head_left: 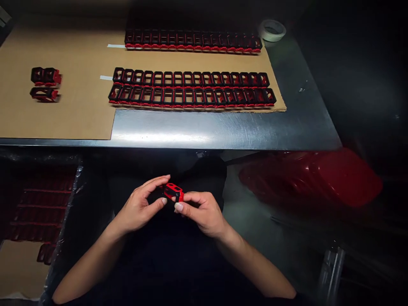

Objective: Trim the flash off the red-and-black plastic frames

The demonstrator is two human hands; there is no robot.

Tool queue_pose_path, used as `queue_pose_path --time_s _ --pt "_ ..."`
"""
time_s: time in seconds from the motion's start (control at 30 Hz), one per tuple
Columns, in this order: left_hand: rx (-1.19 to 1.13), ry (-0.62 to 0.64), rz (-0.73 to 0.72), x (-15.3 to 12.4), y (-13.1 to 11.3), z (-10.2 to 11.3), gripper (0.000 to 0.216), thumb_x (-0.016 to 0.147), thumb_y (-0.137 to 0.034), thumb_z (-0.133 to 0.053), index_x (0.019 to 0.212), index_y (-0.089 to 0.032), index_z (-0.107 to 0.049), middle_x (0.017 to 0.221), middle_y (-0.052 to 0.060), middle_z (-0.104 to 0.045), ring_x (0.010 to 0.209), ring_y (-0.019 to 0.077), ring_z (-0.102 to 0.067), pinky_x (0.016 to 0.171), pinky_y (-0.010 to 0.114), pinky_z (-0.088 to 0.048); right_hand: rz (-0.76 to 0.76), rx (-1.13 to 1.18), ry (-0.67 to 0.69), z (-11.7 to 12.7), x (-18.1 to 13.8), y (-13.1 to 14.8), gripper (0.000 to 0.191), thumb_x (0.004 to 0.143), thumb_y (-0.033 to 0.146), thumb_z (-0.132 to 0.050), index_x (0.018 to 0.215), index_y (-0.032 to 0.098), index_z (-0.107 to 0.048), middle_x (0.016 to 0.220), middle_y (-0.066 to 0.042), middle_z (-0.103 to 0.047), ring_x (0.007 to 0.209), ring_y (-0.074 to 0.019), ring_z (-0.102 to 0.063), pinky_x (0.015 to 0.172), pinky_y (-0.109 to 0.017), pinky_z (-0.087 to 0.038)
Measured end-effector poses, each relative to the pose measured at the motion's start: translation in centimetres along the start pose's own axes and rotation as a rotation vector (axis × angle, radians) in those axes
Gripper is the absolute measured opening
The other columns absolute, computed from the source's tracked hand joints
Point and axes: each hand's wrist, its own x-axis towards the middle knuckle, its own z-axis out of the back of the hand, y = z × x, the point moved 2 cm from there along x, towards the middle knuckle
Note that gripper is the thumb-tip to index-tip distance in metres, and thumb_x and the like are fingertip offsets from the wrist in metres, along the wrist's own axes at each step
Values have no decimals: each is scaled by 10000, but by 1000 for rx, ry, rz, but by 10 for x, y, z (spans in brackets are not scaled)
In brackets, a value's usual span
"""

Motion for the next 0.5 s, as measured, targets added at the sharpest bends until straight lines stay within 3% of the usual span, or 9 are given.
queue_pose_path --time_s 0.1,0.17,0.27,0.5 --pt "-146 -17 -4 -6 -5 -9 598 873 -237 -673 1452 -274 -527 1530 115 -504 1384 323 -512 1138 494 -457 264 -247 -49 -3 -3 7 199 890 395 -731 850 213 -798 704 -27 -714 637 -154 -618 634 -289 -517" --pt "-196 -29 -24 -12 -8 -18 761 824 -235 -736 1517 -297 -426 1564 128 -453 1368 339 -527 1100 487 -498 358 -286 -42 -4 -3 8 158 895 360 -732 835 230 -798 708 -30 -733 653 -173 -648 652 -307 -535" --pt "-110 -122 -83 -19 -8 -29 903 751 -192 -812 1527 -352 -378 1575 117 -425 1354 331 -539 1120 493 -482 419 -277 -17 -7 -2 8 126 910 317 -717 839 250 -797 754 -32 -764 713 -195 -699 689 -327 -569" --pt "-97 -163 -233 -19 -8 -36 818 805 -106 -727 1504 -354 -381 1542 135 -421 1213 289 -645 1013 465 -573 482 -300 32 -12 0 9 203 953 389 -642 880 279 -796 795 -42 -792 768 -234 -743 740 -389 -606"
